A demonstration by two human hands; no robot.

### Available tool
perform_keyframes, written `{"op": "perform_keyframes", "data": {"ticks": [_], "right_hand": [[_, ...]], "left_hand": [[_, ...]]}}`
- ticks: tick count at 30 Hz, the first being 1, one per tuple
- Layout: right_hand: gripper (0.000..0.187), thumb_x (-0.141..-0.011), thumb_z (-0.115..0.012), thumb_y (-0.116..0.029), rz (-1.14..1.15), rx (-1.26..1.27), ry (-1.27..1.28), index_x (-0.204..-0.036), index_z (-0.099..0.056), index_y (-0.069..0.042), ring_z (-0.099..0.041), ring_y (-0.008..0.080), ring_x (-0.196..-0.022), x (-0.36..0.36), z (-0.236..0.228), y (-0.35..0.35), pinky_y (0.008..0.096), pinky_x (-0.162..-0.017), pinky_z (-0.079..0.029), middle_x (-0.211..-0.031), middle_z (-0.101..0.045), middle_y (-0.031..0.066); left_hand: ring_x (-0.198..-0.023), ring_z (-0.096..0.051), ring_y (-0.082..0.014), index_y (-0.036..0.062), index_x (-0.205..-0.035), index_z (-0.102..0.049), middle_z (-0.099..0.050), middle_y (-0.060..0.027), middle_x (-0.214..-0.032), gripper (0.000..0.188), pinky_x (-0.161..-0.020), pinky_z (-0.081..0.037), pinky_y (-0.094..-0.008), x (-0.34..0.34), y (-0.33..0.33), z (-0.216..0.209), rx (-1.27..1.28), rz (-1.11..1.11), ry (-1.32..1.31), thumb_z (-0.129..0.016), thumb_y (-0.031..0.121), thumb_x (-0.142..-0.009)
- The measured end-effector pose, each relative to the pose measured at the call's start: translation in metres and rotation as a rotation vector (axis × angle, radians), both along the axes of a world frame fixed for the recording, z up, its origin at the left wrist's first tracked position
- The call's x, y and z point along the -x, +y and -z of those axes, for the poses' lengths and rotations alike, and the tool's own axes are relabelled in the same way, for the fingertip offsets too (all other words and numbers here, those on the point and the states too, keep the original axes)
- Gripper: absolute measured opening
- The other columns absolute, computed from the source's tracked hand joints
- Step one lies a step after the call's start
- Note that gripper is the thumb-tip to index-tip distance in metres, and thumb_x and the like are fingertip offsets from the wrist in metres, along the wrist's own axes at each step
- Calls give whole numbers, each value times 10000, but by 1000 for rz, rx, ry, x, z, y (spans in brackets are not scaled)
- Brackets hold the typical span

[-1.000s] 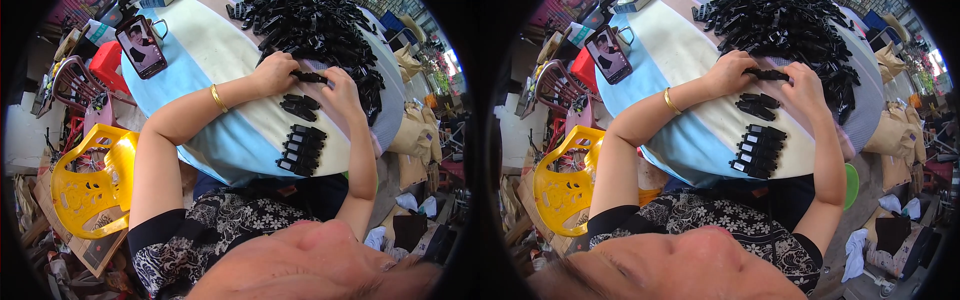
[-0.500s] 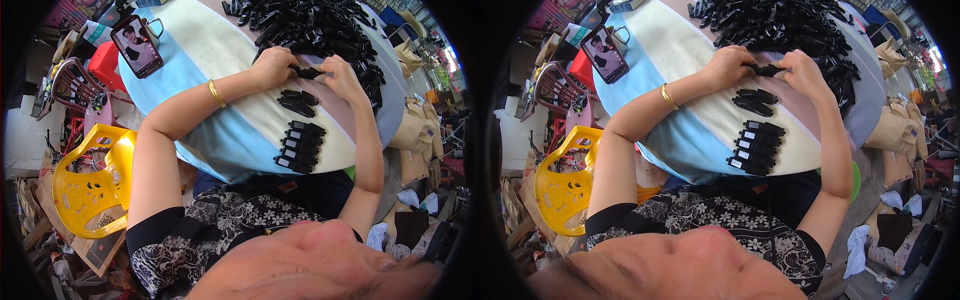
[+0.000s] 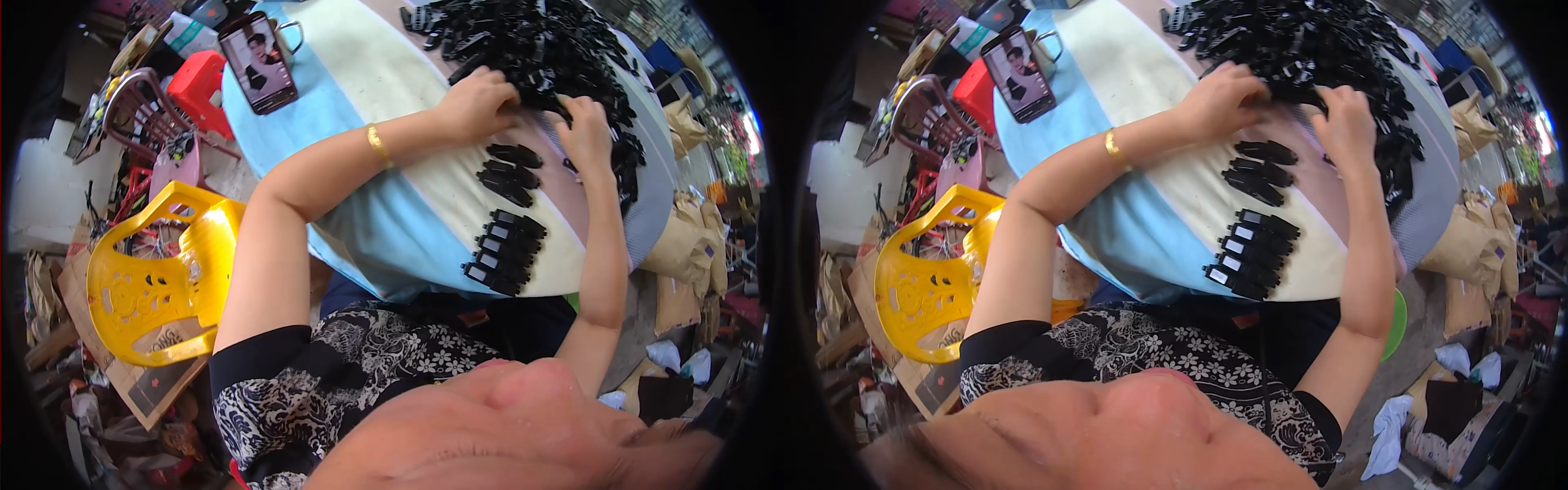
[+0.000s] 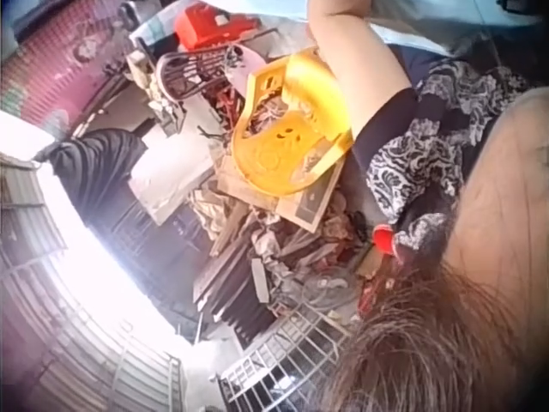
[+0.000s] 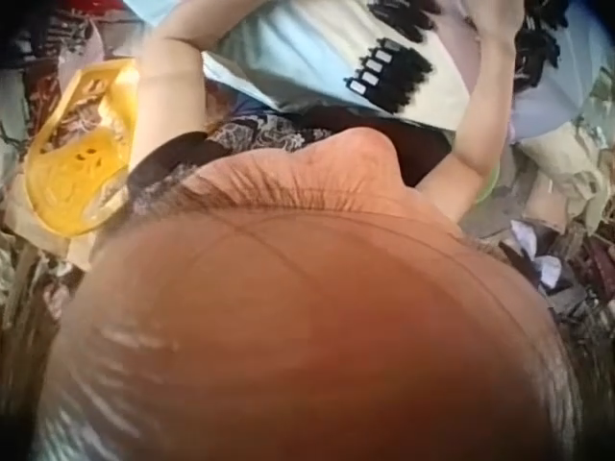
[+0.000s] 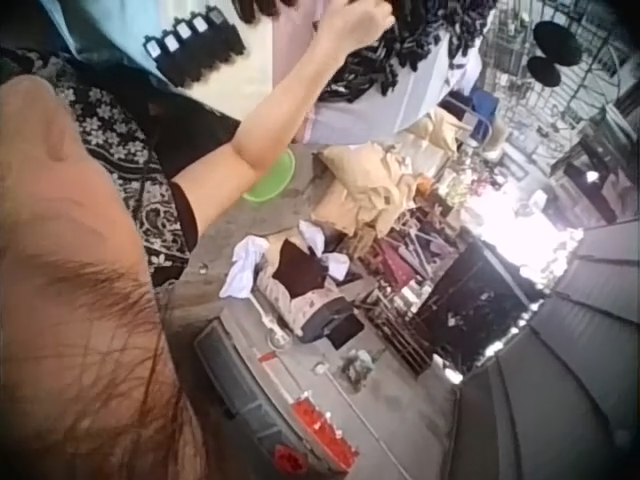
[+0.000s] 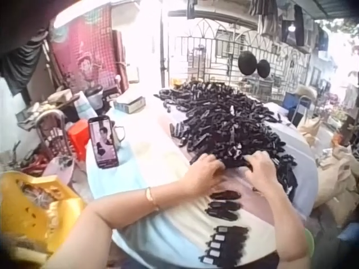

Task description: Assembling small black plastic components by hand on a table.

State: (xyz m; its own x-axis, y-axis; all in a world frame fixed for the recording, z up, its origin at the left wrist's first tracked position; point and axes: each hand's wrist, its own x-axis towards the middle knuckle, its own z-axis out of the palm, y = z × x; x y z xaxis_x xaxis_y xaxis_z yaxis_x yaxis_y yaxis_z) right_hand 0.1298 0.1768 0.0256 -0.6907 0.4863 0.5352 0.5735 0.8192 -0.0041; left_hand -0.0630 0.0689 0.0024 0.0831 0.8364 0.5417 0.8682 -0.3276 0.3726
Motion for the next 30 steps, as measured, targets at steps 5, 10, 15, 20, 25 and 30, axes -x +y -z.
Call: {"op": "perform_keyframes", "data": {"ticks": [5,10,15,20,25,30], "right_hand": [[240,-706,-642,-116,92,-8,-116,-930,-663,-31,-529,274,-923,11,17,22,376,-777,-470,-939,-581,90],[205,-698,-637,-95,23,-1,-91,-889,-651,-19,-538,266,-916,15,22,28,383,-776,-466,-934,-585,82],[110,-717,-626,-111,-33,-5,-126,-779,-590,-28,-564,267,-863,12,8,9,402,-751,-436,-850,-606,85],[113,-772,-613,-125,49,33,7,-821,-597,-24,-597,240,-613,-5,-20,-12,361,-624,-444,-671,-615,101],[68,-796,-601,-22,-196,937,149,-837,-560,11,-468,24,-549,-24,-12,-17,194,-484,-351,-617,-550,-9],[97,-830,-540,-71,-190,1254,29,-859,-579,12,-466,21,-565,-10,-8,-26,188,-512,-371,-608,-535,-18]], "left_hand": [[-975,-480,-275,129,-1028,-622,-566,-68,-971,332,-847,-438,-353,4,16,10,-107,-87,76,-664,137,-698],[-908,-522,-258,90,-907,-577,-615,-56,-872,245,-814,-443,-352,6,18,14,-127,-39,110,-640,80,-671],[-888,-531,-267,83,-919,-567,-615,-65,-865,257,-807,-442,-360,2,14,8,-103,-47,61,-638,104,-673],[-808,-586,-303,77,-964,-574,-622,-108,-830,249,-752,-467,-400,-13,-12,-2,-16,-140,114,-625,165,-737],[-825,-634,-292,141,-1047,-609,-645,-132,-869,314,-692,-494,-406,-26,-25,-13,259,-75,59,-610,214,-742],[-876,-625,-302,132,-955,-690,-661,-130,-924,279,-772,-498,-380,-12,-18,-17,505,-122,-136,-573,265,-739]]}}
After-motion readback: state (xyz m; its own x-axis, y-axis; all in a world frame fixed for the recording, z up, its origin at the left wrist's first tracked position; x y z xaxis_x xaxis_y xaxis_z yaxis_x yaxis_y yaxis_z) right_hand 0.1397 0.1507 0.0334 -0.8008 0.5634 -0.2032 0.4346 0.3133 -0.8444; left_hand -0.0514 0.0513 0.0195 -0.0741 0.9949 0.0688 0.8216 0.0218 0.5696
